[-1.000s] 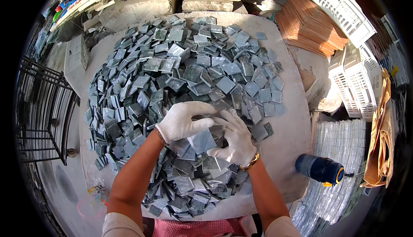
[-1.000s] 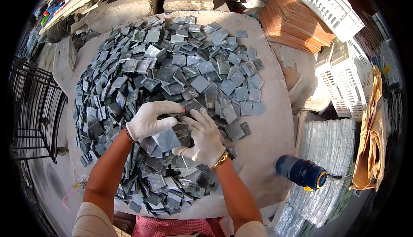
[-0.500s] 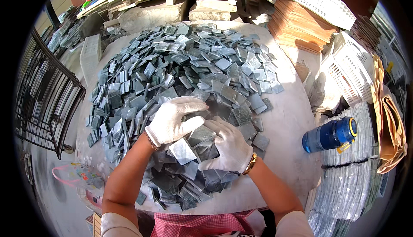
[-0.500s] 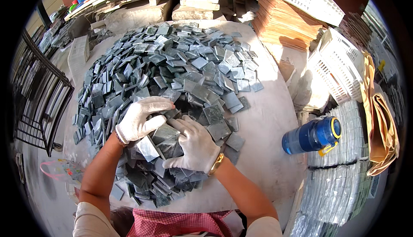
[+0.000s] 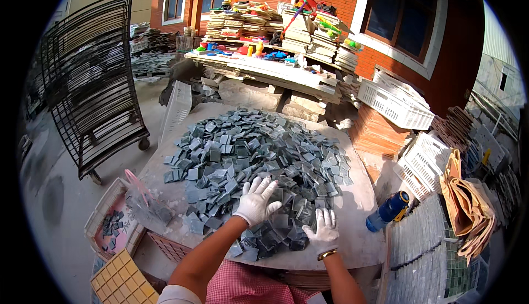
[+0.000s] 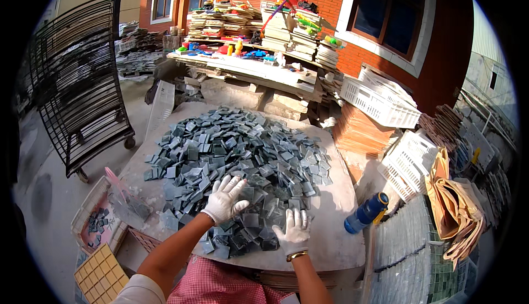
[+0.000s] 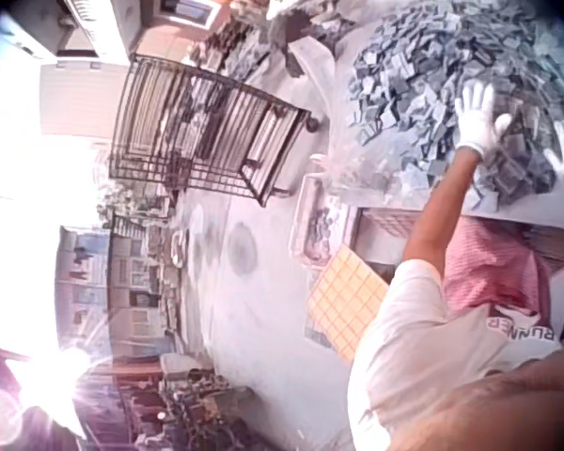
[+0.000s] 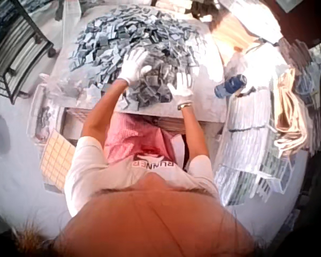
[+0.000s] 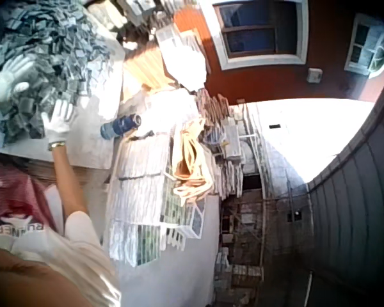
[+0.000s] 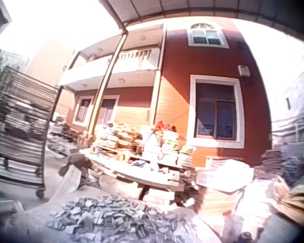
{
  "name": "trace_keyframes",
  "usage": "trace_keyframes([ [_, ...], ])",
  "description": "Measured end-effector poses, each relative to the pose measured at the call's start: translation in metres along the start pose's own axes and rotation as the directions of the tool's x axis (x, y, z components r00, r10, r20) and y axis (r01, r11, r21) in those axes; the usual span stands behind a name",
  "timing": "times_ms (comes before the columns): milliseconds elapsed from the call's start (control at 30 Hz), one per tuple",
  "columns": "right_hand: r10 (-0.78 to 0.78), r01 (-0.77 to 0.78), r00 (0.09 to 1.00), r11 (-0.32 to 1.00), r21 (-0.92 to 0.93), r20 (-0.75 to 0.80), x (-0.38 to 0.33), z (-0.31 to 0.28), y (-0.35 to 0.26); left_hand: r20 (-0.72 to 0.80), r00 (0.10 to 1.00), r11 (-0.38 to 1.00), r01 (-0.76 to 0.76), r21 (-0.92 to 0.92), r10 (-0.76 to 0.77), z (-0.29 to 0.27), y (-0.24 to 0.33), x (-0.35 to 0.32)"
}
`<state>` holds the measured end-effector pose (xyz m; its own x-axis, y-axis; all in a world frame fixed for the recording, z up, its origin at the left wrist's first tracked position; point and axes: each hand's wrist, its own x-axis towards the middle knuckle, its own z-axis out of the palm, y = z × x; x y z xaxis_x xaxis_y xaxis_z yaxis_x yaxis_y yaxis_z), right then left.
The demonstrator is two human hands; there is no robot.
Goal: The person places small square tiles into a yellow grid frame, then flips the frame to reveal the assembled tile sheet. They repeat this process with a second frame, filling it with tiles from a large pile on the table.
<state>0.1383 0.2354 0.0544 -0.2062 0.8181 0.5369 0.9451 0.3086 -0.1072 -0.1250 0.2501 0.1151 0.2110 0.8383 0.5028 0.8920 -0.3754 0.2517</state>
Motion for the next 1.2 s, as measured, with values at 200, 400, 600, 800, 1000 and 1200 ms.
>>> trace_keyframes([
  [200,-0.185,0.165,0.983,0.913,0.374,0.018,-0.092,-0.045,-0.046,-0.054,0.952,0.952,0.303,0.037,-0.3,-0.13,-0.011,-0.27],
  [400,-0.453,0.386,0.889,0.821,0.421,0.067,-0.149,-0.029,-0.057,-0.526,0.325,0.286,0.945,0.157,-0.786,-0.22,0.001,-0.532],
  [600,-0.6,0.336,0.784,0.624,0.706,0.157,-0.145,-0.046,-0.12,-0.463,-0.46,-0.531,0.847,0.028,-0.758,-0.231,0.022,-0.614],
  [800,-0.624,0.228,0.755,0.539,0.811,0.203,-0.155,-0.041,-0.146,-0.375,-0.482,-0.56,0.819,0.128,-0.792,-0.219,0.017,-0.635],
  [1000,-0.553,-0.587,0.488,0.365,0.723,0.676,-0.194,-0.02,-0.281,-0.384,-0.538,-0.58,0.814,-0.009,-0.75,-0.233,0.014,-0.653],
  [1200,-0.781,-0.908,0.161,0.122,0.4,0.603,-0.25,0.077,-0.389,-0.403,-0.38,-0.411,0.912,-0.01,-0.833,-0.22,-0.028,-0.635],
])
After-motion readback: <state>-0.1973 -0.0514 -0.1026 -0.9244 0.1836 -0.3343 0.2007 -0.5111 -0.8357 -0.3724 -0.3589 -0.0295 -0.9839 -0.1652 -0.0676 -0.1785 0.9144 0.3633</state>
